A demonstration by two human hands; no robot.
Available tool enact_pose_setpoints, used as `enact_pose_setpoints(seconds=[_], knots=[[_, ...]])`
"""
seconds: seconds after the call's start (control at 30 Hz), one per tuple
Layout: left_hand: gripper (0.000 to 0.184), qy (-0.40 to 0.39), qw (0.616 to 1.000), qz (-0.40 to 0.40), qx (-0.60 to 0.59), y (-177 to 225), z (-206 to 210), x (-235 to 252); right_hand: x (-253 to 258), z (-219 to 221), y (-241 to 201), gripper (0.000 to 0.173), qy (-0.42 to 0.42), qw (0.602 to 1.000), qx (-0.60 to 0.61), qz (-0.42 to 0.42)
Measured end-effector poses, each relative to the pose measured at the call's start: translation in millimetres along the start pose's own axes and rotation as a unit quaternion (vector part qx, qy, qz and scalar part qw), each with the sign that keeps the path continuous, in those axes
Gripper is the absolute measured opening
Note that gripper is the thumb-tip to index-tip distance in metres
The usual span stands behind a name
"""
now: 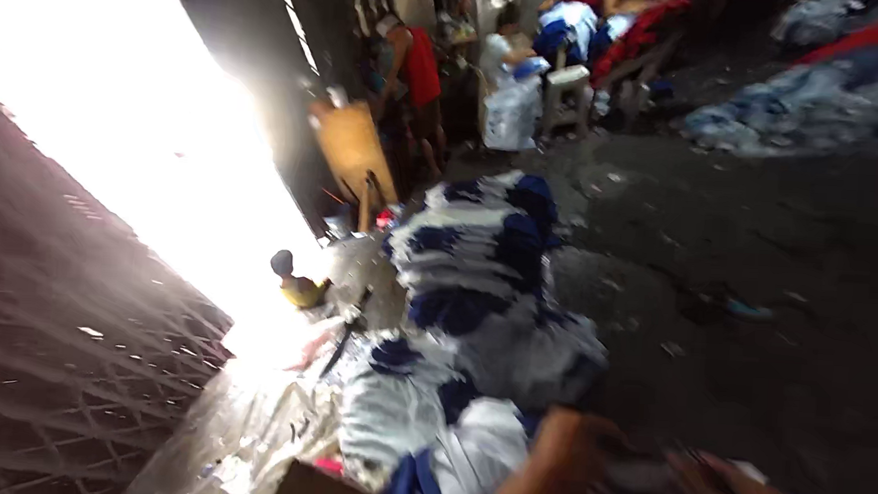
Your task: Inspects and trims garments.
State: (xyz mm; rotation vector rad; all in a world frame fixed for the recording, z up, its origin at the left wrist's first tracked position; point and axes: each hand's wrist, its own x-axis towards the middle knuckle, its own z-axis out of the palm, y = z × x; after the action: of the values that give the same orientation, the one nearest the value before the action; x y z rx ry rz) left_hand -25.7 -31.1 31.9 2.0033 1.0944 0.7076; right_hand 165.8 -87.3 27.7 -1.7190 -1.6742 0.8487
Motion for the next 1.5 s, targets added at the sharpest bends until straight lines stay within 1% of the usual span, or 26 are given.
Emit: enact_pose_setpoints(seconds=[0.07,0.1,0.13,0.2,0.23,0.27,0.3,0.33,0.37,0.43,0.5,0.53,0.7,0.77,0.83,0.93,1.0,1.03,1.1,1.13,1.2,1.3,1.37,1.4,1.47,1.5], knots=[[0.023,-0.138,0.989,-0.036,-0.025,6,-24,5,-5,3,0,0.039,0.064,0.998,-0.003,0.010],[0.022,-0.164,0.984,-0.044,-0.052,4,-34,5,-6,4,-1,0.035,0.072,0.997,0.001,0.037],[0.020,-0.135,0.986,-0.046,-0.087,-3,-43,3,-6,4,-2,0.032,0.071,0.995,0.006,0.064],[0.021,0.027,0.985,-0.060,-0.161,-18,-55,5,-4,3,-3,0.033,0.055,0.993,0.012,0.104],[0.029,0.096,0.983,-0.089,-0.132,-22,-60,8,-3,3,-2,0.033,0.049,0.992,0.011,0.112],[0.044,0.107,0.985,-0.127,-0.050,-24,-64,11,-3,3,-2,0.034,0.046,0.992,0.010,0.114],[0.062,0.079,0.984,-0.160,0.021,-25,-63,11,-3,3,-1,0.034,0.049,0.992,0.011,0.112],[0.074,0.053,0.982,-0.171,0.065,-23,-55,7,-3,4,-2,0.035,0.049,0.992,0.013,0.114],[0.076,0.034,0.984,-0.157,0.082,-21,-41,2,-3,2,-3,0.035,0.045,0.992,0.013,0.120],[0.061,0.000,0.992,-0.094,0.078,-15,-14,-5,1,0,-5,0.036,0.039,0.991,0.016,0.128],[0.028,-0.025,0.996,-0.045,0.074,-19,5,-10,0,2,-6,0.035,0.043,0.991,0.022,0.128],[0.017,-0.034,0.996,-0.043,0.075,-21,8,-11,-1,2,-6,0.035,0.045,0.991,0.020,0.126],[0.025,-0.135,0.989,-0.061,-0.006,-21,-12,-12,5,3,-5,0.037,0.024,0.988,-0.018,0.153],[0.025,-0.124,0.988,-0.084,-0.034,-22,-19,-16,9,6,-8,0.039,0.012,0.986,-0.041,0.161],[0.025,-0.091,0.990,-0.106,-0.025,-23,-22,-19,11,9,-8,0.040,0.009,0.986,-0.050,0.160],[0.023,-0.074,0.993,-0.096,0.004,-24,-18,-26,11,13,-5,0.038,-0.001,0.990,-0.044,0.137],[0.021,-0.064,0.994,-0.083,-0.023,-27,-16,-29,11,13,-3,0.039,-0.020,0.992,-0.039,0.118],[0.021,-0.077,0.993,-0.079,-0.045,-29,-15,-31,11,13,-3,0.038,-0.025,0.992,-0.039,0.116],[0.039,-0.130,0.986,-0.084,-0.059,-26,-12,-32,9,12,-3,0.034,-0.032,0.991,-0.053,0.118],[0.040,-0.142,0.986,-0.083,-0.043,-24,-10,-32,8,13,-3,0.033,-0.033,0.991,-0.065,0.116],[0.019,-0.109,0.992,-0.065,0.000,-20,-5,-34,6,13,-3,0.031,-0.034,0.989,-0.080,0.116],[0.020,-0.063,0.996,-0.066,0.022,-16,-11,-37,3,11,-8,0.030,-0.030,0.987,-0.094,0.131],[0.022,-0.062,0.994,-0.087,0.024,-15,-16,-43,-1,12,-7,0.031,-0.017,0.990,-0.083,0.113],[0.023,-0.061,0.993,-0.096,0.028,-15,-17,-46,-3,11,-6,0.036,-0.013,0.994,-0.064,0.090],[0.026,-0.051,0.992,-0.112,0.029,-12,-20,-51,-8,8,-6,0.043,-0.010,1.000,-0.015,0.016],[0.028,-0.049,0.991,-0.121,0.028,-11,-22,-52,-10,5,-10,0.040,-0.012,1.000,-0.003,-0.023]])
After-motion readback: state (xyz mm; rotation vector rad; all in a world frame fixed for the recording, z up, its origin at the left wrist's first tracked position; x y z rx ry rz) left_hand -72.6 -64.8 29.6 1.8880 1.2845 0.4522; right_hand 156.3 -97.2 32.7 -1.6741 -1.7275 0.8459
